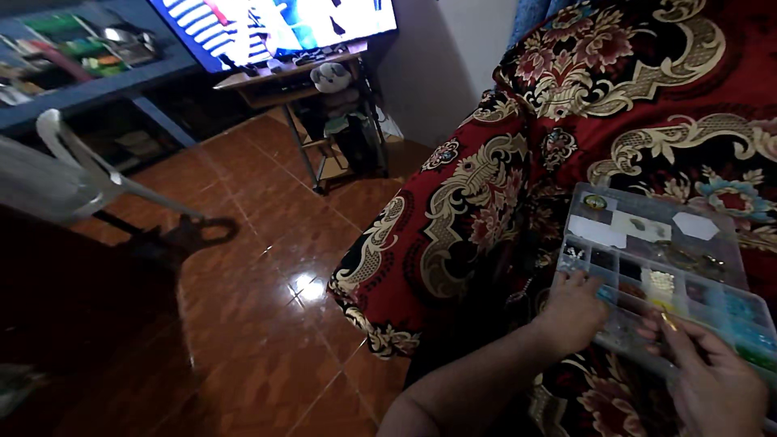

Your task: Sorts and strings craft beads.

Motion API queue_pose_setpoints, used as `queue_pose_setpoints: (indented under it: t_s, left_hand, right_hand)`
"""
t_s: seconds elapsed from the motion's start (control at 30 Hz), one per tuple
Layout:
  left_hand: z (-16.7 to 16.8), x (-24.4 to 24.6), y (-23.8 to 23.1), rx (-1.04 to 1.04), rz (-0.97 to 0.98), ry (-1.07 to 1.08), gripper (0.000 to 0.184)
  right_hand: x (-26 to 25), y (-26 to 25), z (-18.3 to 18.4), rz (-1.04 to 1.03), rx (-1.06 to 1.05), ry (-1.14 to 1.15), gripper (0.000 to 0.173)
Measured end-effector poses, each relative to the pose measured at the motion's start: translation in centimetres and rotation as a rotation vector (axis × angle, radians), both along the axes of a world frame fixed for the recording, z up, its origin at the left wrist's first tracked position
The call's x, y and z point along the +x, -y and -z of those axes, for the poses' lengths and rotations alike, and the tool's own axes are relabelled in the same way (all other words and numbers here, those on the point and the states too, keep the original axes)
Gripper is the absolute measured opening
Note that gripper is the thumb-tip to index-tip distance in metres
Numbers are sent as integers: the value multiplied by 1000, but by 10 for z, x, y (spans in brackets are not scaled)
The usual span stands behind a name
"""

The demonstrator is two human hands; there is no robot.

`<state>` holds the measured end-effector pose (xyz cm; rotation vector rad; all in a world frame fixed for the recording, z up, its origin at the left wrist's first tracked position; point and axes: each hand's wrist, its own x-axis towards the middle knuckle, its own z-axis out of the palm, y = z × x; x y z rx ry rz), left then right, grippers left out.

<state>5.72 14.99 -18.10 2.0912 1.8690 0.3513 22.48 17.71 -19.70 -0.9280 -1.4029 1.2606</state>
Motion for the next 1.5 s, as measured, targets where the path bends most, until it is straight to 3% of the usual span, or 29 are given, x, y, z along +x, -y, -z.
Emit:
queue_pose_setpoints:
  t_s: [0.13,0.23,0.37,0.5,0.77,0.97,1.5]
  left_hand:
    - [-5,-1,0,-1,-5,6,16]
    - [-10,-5,1,53,-45,131,15]
    - [-9,-7,3,178,-131,635,16]
    - [-11,-4,3,0,-234,1194,18]
    - [-19,2,5,-246,-409,1604,20]
    - [-9,-4,3,-394,-319,1709,20]
    - [-4,-3,5,-438,-288,1751,23]
  right_hand:
    - [1,0,0,9,-1,5,13]
    - [1,2,-2,16,22,31,13]
    - [-5,9,-6,54,46,13,12]
    - [-8,14,-9,62,37,38,15]
    - [-13,20,-12,26,-50,28,14]
    - [-16,22,-10,33,-43,10,13]
    - [-21,24,-3,64,42,9,11]
